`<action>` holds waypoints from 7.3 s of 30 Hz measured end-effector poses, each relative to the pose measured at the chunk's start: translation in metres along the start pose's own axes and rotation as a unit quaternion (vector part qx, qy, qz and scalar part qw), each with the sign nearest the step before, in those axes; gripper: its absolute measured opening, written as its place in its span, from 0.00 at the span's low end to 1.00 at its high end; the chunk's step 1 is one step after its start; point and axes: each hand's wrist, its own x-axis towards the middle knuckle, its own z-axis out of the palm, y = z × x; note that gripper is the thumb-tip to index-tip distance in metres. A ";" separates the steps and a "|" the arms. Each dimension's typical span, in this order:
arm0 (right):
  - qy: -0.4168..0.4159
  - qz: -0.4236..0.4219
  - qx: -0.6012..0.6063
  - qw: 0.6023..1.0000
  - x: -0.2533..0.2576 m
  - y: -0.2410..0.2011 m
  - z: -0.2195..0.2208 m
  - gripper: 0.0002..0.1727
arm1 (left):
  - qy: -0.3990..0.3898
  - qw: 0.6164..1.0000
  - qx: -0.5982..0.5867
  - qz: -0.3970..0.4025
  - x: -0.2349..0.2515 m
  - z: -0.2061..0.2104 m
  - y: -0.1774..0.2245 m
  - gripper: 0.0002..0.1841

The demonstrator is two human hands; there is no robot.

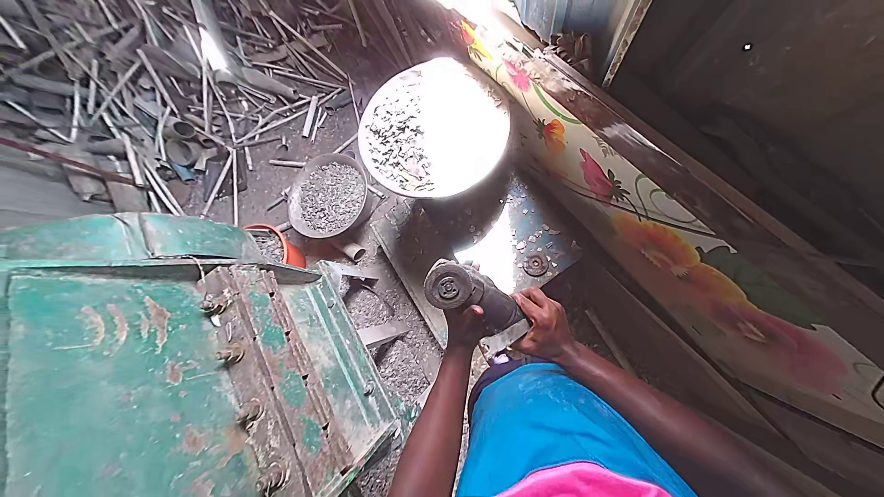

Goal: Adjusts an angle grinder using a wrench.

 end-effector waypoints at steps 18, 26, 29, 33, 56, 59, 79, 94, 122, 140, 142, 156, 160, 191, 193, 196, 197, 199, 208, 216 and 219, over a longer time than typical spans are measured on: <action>-0.119 0.062 0.118 0.984 0.013 0.001 -0.030 0.40 | 0.055 0.998 0.004 0.022 0.008 0.023 0.008 0.66; -0.044 0.188 0.204 0.960 -0.006 0.026 -0.073 0.30 | 0.076 0.994 -0.064 0.045 0.005 0.020 0.014 0.73; -0.023 0.231 0.190 0.954 -0.018 0.034 -0.079 0.27 | 0.062 0.994 -0.067 0.053 0.003 0.019 0.021 0.68; -0.014 0.276 0.182 0.944 -0.027 0.037 -0.081 0.26 | 0.028 0.994 -0.106 0.029 0.005 0.008 0.025 0.51; -0.071 0.271 0.208 0.937 -0.014 0.026 -0.077 0.24 | 0.071 0.995 -0.058 0.050 0.004 0.015 0.052 0.22; -0.096 0.260 0.303 0.912 0.000 0.010 -0.081 0.22 | 0.058 0.996 -0.024 0.067 0.005 0.019 0.053 0.22; -0.075 -0.132 0.302 0.941 0.107 -0.075 -0.119 0.17 | -0.063 0.963 0.114 0.235 -0.012 0.071 0.082 0.53; 0.004 -0.031 0.379 0.925 0.056 -0.095 -0.089 0.15 | -0.021 0.965 0.098 0.241 -0.021 0.075 0.081 0.56; -0.100 -0.160 0.282 0.941 0.095 -0.028 -0.116 0.24 | -0.006 0.934 0.197 0.299 -0.022 0.089 0.054 0.48; -0.106 -0.142 0.211 0.961 0.092 -0.045 -0.107 0.26 | 0.023 0.921 0.229 0.315 -0.018 0.078 0.059 0.48; -0.109 -0.134 0.216 0.961 0.090 -0.046 -0.104 0.26 | 0.019 0.919 0.231 0.317 -0.017 0.078 0.060 0.48; -0.100 -0.095 0.158 0.978 0.091 -0.047 -0.095 0.34 | 0.023 0.937 0.196 0.289 -0.009 0.075 0.060 0.47; -0.115 -0.130 0.129 0.976 0.100 -0.041 -0.095 0.34 | 0.009 0.944 0.187 0.273 -0.005 0.074 0.059 0.46; -0.074 -0.052 0.141 0.986 0.085 -0.055 -0.068 0.33 | 0.067 0.891 0.307 0.326 0.007 0.070 0.062 0.47; -0.061 -0.041 0.138 0.988 0.082 -0.058 -0.067 0.33 | 0.063 0.888 0.318 0.328 0.008 0.071 0.062 0.48; -0.054 -0.004 0.155 0.987 0.074 -0.064 -0.067 0.32 | 0.060 0.887 0.322 0.325 0.004 0.069 0.059 0.49; -0.053 0.012 0.165 0.985 0.072 -0.067 -0.066 0.31 | 0.058 0.886 0.325 0.327 0.004 0.068 0.058 0.49; -0.051 0.040 0.188 0.980 0.066 -0.071 -0.066 0.30 | 0.055 0.886 0.323 0.327 0.001 0.067 0.056 0.50; -0.026 0.116 0.182 0.976 0.043 -0.088 -0.061 0.27 | 0.065 0.902 0.303 0.300 -0.019 0.067 0.050 0.53; -0.013 0.141 0.164 0.976 0.036 -0.103 -0.050 0.27 | 0.101 0.896 0.329 0.280 -0.026 0.062 0.048 0.59; -0.015 0.118 0.134 0.984 0.039 -0.114 -0.052 0.29 | 0.108 0.925 0.275 0.240 -0.026 0.059 0.053 0.60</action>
